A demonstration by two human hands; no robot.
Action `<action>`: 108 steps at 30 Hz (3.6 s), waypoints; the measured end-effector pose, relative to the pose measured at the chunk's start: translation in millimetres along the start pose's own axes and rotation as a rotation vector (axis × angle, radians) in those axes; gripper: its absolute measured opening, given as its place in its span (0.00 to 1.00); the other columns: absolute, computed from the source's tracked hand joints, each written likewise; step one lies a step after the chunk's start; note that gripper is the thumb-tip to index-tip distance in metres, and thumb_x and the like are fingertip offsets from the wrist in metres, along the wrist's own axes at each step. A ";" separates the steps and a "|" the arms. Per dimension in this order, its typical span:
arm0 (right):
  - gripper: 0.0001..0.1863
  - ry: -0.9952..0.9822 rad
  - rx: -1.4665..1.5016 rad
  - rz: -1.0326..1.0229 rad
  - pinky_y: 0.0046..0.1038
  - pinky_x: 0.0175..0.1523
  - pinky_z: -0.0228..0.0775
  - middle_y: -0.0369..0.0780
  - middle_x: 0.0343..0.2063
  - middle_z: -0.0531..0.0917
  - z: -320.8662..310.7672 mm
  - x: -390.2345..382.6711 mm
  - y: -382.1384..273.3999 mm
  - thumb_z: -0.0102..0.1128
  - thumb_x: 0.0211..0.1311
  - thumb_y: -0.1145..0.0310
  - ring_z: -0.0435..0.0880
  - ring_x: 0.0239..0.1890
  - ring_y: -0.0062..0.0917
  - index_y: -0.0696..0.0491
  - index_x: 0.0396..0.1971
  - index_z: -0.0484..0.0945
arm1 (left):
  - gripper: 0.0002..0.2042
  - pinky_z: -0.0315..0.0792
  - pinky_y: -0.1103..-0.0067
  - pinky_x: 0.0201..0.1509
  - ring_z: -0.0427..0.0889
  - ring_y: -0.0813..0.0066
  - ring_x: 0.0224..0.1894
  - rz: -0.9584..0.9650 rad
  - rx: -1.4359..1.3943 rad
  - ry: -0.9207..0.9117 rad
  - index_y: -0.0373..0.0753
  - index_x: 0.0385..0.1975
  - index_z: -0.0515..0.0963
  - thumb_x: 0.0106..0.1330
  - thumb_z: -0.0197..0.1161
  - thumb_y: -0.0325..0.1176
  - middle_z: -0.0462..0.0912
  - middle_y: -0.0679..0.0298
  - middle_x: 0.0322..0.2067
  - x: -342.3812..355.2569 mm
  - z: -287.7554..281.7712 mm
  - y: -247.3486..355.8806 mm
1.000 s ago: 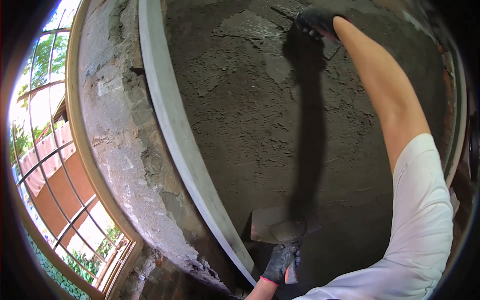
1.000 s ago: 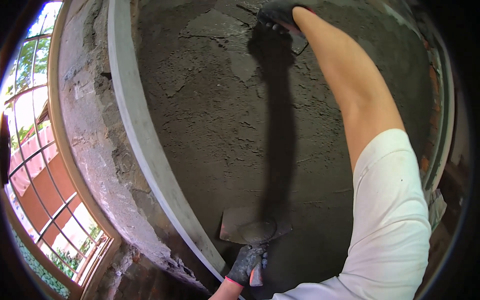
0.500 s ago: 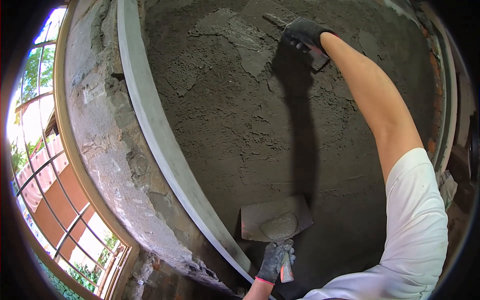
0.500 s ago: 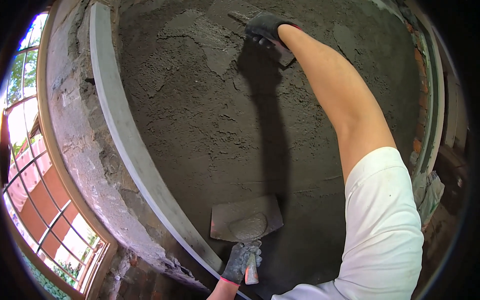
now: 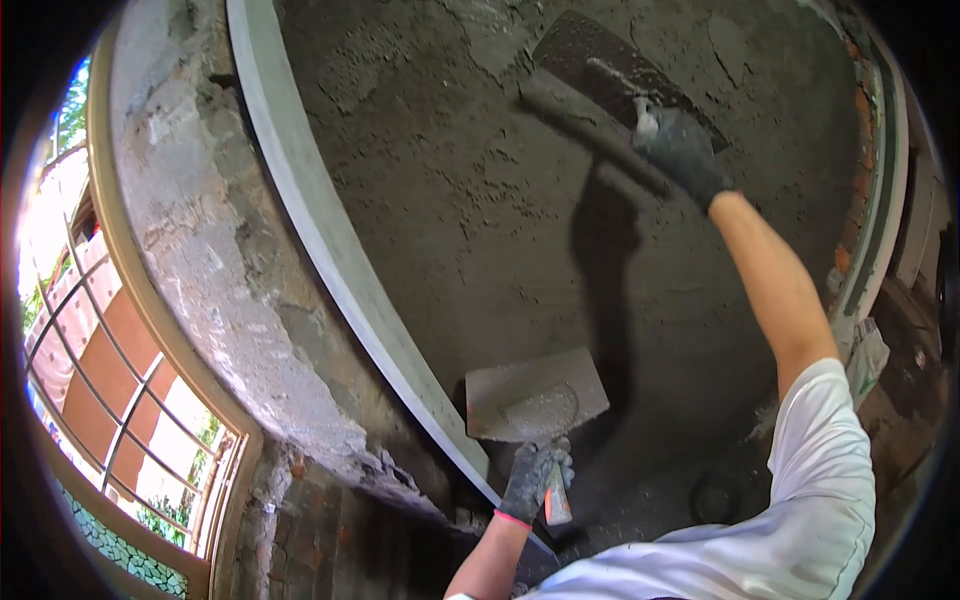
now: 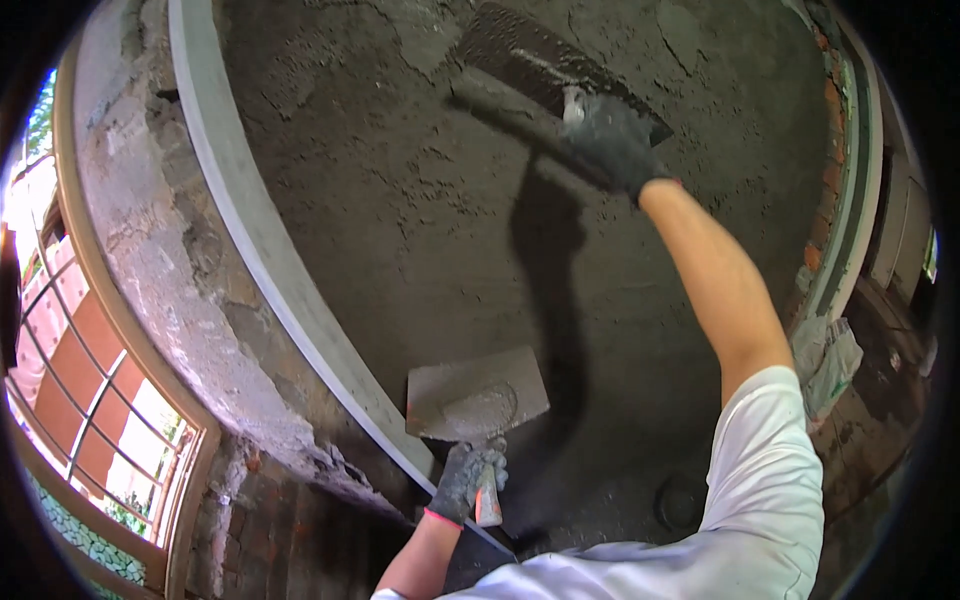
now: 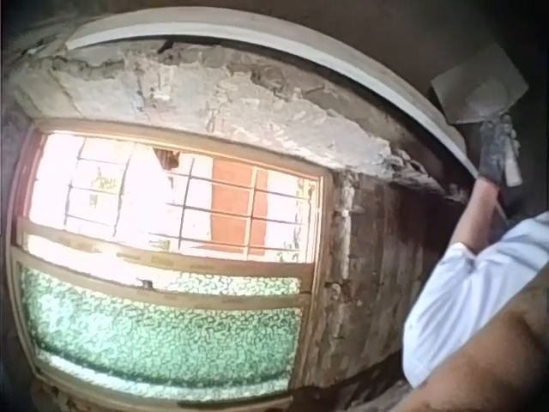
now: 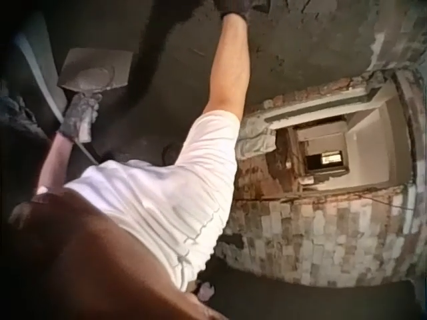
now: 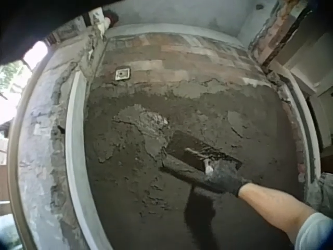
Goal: Applying and smoothing plaster on a brick wall using a trowel and hawk.
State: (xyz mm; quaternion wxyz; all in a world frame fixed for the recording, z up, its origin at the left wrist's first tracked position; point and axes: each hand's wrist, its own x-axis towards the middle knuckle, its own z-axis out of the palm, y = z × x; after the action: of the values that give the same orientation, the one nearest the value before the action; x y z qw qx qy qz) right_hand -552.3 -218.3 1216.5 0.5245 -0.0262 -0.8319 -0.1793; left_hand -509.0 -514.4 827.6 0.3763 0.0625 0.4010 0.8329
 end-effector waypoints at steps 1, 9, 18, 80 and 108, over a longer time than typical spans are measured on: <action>0.21 0.009 -0.064 -0.062 0.37 0.29 0.75 0.44 0.22 0.82 6.1 -33.1 -12.6 0.52 0.60 0.65 0.83 0.24 0.35 0.61 0.51 0.74 | 0.13 0.75 0.74 0.22 0.78 0.69 0.21 -0.004 -0.003 -0.004 0.33 0.45 0.74 0.61 0.60 0.27 0.78 0.61 0.26 1.9 1.2 -2.1; 0.32 -0.704 0.160 -0.386 0.40 0.25 0.73 0.46 0.22 0.83 16.3 -257.6 -92.0 0.53 0.53 0.68 0.82 0.22 0.35 0.66 0.60 0.66 | 0.09 0.74 0.76 0.20 0.78 0.71 0.20 -0.028 -0.016 -0.018 0.37 0.40 0.74 0.60 0.62 0.28 0.76 0.64 0.22 24.4 32.7 -25.0; 0.30 -0.604 -0.028 -0.525 0.33 0.21 0.68 0.36 0.18 0.78 -65.1 -307.1 -81.9 0.55 0.51 0.66 0.79 0.19 0.25 0.66 0.55 0.69 | 0.06 0.70 0.78 0.18 0.73 0.77 0.17 0.075 0.082 -0.023 0.38 0.38 0.73 0.64 0.61 0.28 0.74 0.67 0.22 27.0 78.8 1.6; 0.12 -0.481 -0.062 -0.155 0.45 0.30 0.74 0.49 0.20 0.83 -33.6 -392.3 630.4 0.53 0.53 0.62 0.84 0.26 0.42 0.55 0.27 0.82 | 0.13 0.73 0.79 0.29 0.75 0.81 0.28 0.275 0.789 -0.447 0.38 0.48 0.74 0.62 0.59 0.24 0.79 0.70 0.33 278.2 539.2 -472.7; 0.21 -0.534 0.037 -0.275 0.48 0.34 0.69 0.51 0.23 0.82 11.6 -220.5 659.9 0.55 0.44 0.60 0.83 0.29 0.45 0.59 0.37 0.77 | 0.07 0.74 0.73 0.29 0.77 0.70 0.25 -0.138 -0.050 -0.209 0.44 0.31 0.73 0.70 0.55 0.37 0.77 0.65 0.24 364.3 570.4 -508.6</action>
State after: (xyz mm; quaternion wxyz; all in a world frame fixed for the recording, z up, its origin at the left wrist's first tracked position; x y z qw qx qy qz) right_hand -310.6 433.9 1196.3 0.2586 0.0500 -0.9392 -0.2203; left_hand -242.5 287.4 774.6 0.4737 0.1117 0.3422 0.8038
